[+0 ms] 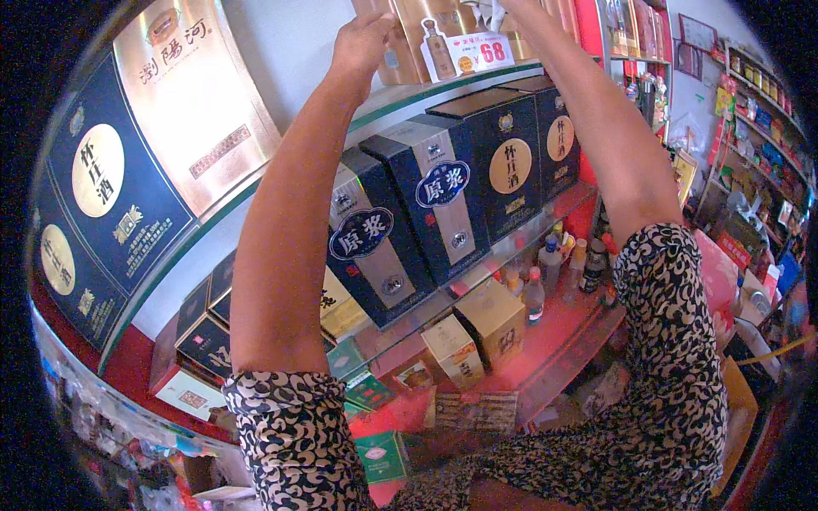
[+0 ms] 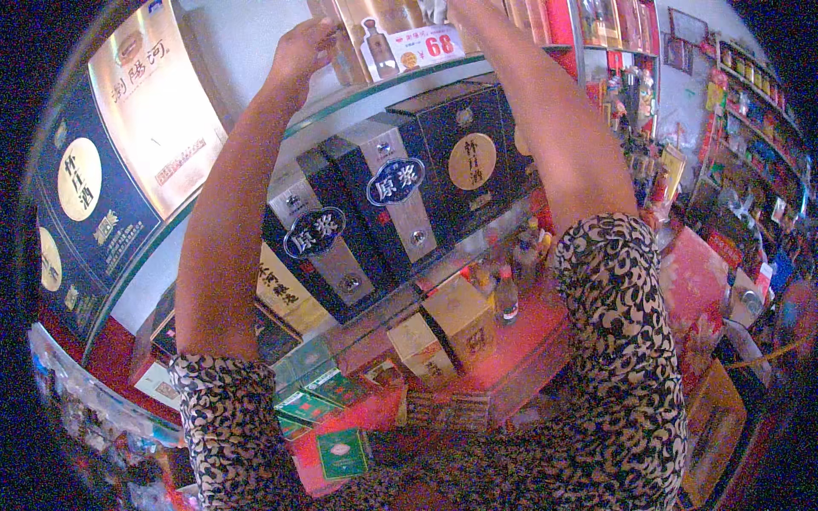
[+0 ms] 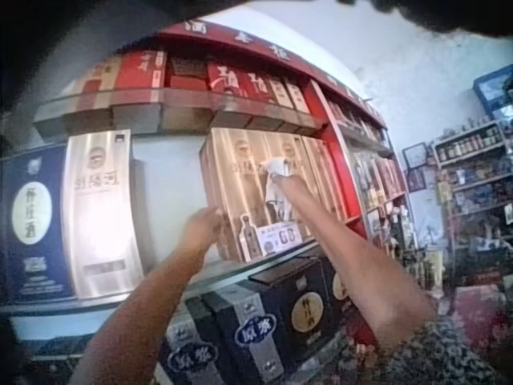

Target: The person wipes the surfaces of several cardboard boxes with a white cloth. They pick up boxes from a shelf, wipe them, and place them back, repeating this process for multiple items.

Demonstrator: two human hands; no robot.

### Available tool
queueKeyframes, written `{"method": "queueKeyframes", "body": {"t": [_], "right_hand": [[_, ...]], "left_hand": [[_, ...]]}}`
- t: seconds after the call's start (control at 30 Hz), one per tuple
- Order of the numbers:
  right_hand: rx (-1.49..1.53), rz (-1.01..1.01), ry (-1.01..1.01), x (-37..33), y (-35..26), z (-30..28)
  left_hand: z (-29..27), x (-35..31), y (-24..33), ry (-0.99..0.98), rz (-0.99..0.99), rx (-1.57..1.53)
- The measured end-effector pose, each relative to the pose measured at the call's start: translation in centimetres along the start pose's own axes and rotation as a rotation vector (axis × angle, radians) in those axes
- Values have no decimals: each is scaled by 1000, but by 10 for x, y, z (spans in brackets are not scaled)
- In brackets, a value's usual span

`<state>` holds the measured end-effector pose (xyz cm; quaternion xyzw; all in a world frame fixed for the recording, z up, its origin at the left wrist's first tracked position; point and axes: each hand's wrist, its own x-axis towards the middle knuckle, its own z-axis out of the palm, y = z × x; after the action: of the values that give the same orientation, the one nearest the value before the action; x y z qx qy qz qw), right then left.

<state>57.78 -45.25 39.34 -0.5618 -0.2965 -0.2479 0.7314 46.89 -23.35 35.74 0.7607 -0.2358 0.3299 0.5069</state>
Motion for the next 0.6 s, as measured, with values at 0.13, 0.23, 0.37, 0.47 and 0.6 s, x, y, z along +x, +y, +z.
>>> {"method": "queueKeyframes", "body": {"t": [0.13, 0.23, 0.37, 0.47, 0.6], "right_hand": [[82, 7, -67, -6, -1, 20], [318, 181, -336, -8, -3, 21], [7, 22, -245, -22, -6, 54], [-309, -430, -143, 30, 7, 53], [-662, -854, 302, 4, -91, 76]], "left_hand": [[-16, 13, -10, 38, 97, 249], [-17, 7, -4, 193, 69, 32], [-47, 13, -7, 464, 155, 430], [-35, -7, -3, 551, 148, 607], [-20, -41, 23, 489, 322, 768]]}}
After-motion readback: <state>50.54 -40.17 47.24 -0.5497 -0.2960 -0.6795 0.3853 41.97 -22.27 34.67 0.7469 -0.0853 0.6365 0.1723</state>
